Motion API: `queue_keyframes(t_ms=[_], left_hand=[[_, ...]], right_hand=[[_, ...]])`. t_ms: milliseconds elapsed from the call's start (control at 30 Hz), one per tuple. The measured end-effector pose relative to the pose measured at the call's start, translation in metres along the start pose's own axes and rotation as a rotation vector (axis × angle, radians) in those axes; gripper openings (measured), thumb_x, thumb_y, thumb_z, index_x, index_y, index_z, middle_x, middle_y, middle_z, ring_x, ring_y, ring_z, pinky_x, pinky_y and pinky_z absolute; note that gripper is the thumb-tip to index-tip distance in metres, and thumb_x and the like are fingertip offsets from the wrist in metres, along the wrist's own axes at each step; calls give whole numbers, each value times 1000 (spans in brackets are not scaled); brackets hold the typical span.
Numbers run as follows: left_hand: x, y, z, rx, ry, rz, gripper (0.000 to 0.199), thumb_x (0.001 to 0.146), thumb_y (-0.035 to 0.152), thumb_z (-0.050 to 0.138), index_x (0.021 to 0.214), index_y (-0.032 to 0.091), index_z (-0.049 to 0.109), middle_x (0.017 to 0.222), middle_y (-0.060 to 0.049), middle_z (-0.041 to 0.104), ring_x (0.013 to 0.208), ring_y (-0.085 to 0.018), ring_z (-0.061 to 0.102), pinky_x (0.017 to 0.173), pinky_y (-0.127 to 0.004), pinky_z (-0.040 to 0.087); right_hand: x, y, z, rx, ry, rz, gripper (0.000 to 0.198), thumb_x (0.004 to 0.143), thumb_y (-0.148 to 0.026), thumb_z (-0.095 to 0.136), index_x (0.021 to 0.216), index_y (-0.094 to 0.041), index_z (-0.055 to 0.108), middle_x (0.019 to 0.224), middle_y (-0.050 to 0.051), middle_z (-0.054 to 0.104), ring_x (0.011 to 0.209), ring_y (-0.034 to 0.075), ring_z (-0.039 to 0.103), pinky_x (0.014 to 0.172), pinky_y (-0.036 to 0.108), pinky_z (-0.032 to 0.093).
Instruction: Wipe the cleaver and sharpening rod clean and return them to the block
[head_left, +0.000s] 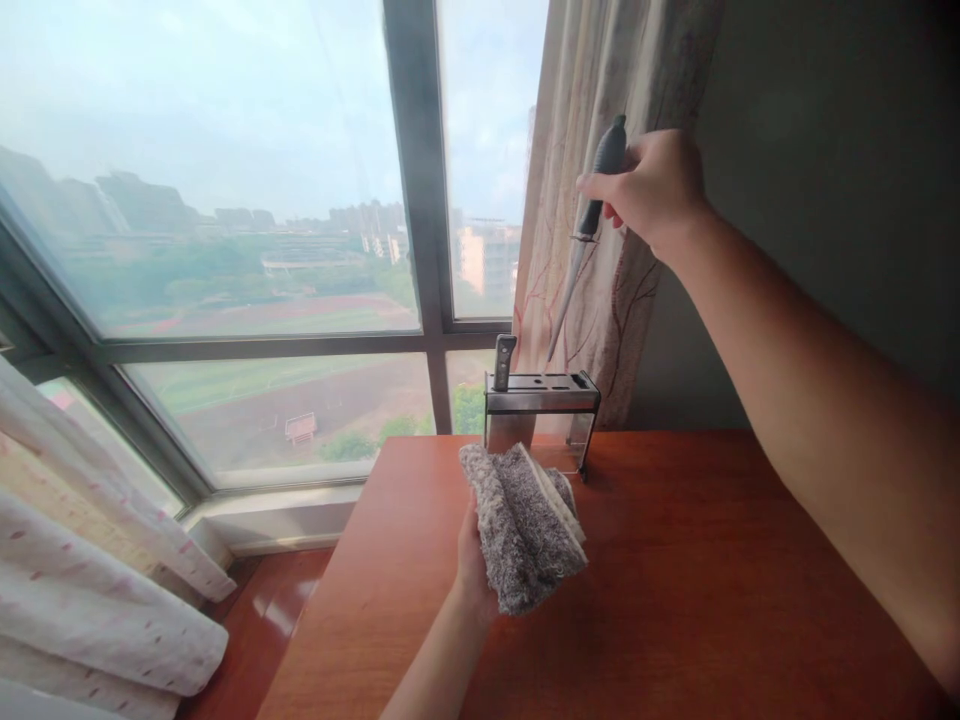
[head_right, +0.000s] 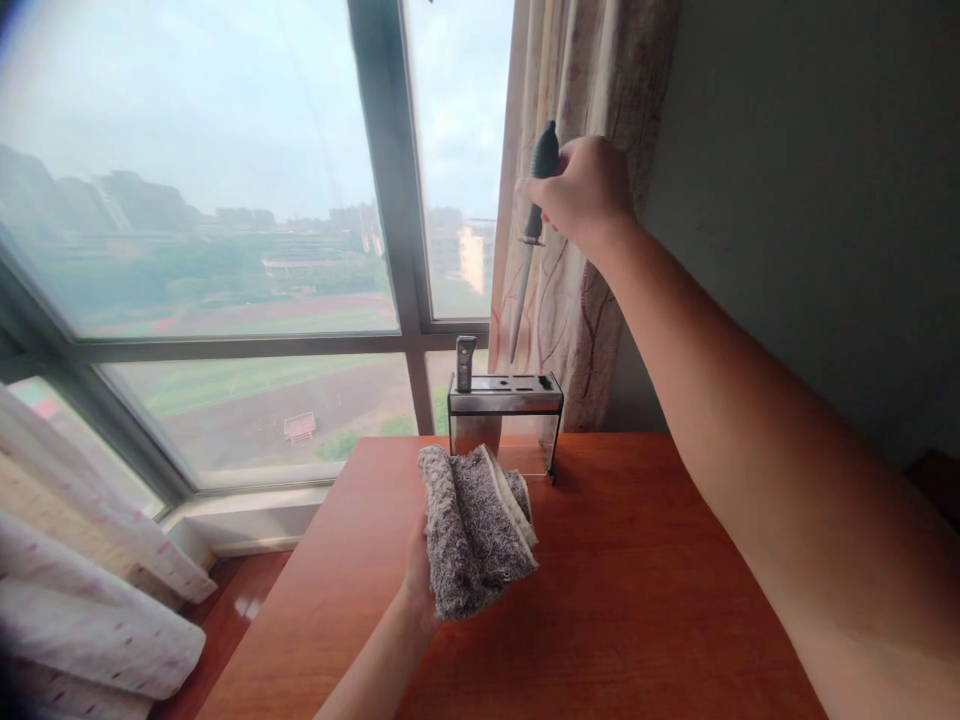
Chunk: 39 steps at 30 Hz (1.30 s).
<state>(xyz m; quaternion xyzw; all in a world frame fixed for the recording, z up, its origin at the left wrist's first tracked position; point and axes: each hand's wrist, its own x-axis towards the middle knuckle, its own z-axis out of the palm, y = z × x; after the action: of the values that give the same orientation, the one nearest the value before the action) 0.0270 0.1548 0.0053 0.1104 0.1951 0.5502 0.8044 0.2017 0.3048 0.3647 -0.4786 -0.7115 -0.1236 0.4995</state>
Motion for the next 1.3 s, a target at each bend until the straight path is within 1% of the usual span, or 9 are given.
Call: queue_keyframes(t_ms=[100,200,300,367,500,700,833,1000,1300], left_hand=[[0,0,-1,10,-25,3,63,76,65,51,110,15,66,111,-12,70,116,-32,55,103,-46,38],[1,0,-1,17,-23,-16,66,74,67,52,111,15,65,113,-13,69,117,-34,55,102,-48,37],[0,0,0,15,-77,-51,67,74,66,53,115,14,63,114,-13,68,117,-34,54,103,-48,36],[-2,-1,2,13,-152,-108,68,76,65,52,120,14,61,115,-13,68,117,-34,54,104,-48,34],[-8,-3,7,-2,-230,-239,67,80,61,49,121,10,61,109,-14,70,114,-35,56,104,-47,34],[-15,-5,8,140,-151,-305,54,82,47,56,119,8,63,100,-12,73,103,-33,64,100,-42,38],[-18,-12,11,290,-100,-253,48,78,35,63,118,8,63,95,-12,74,97,-30,66,95,-39,43],[-20,-24,19,333,-174,-223,51,72,29,69,118,9,61,98,-14,72,94,-29,67,91,-38,45],[-10,-27,7,480,-285,-315,57,67,25,75,118,8,60,97,-14,70,88,-24,67,80,-30,48]], right_hand=[[-19,-4,-19,113,56,1,58,84,-63,40,80,-12,67,74,15,69,62,21,66,52,32,46],[-51,-2,-28,313,49,10,42,78,-62,56,71,-21,64,66,8,65,58,21,62,50,34,44],[-93,3,-25,602,-107,157,35,77,-52,64,62,-21,57,50,-2,50,45,10,48,45,27,35],[-127,8,-17,833,-252,288,34,75,-47,70,61,-19,55,47,-6,38,41,6,36,40,23,26],[-201,23,15,1143,-400,610,35,69,-45,76,63,-17,55,49,-8,34,42,5,27,38,20,22],[-282,51,72,1312,-353,994,36,65,-45,79,63,-17,57,44,-10,32,40,4,23,36,19,19],[-303,58,89,1315,-312,1079,35,64,-47,78,69,-16,62,43,-10,33,38,5,27,36,19,21],[-312,64,93,1280,-308,1043,37,64,-49,77,71,-16,65,42,-9,37,37,5,29,37,20,21],[-319,92,82,1252,-67,1062,37,62,-49,78,72,-16,66,44,-10,35,39,5,29,36,20,23]])
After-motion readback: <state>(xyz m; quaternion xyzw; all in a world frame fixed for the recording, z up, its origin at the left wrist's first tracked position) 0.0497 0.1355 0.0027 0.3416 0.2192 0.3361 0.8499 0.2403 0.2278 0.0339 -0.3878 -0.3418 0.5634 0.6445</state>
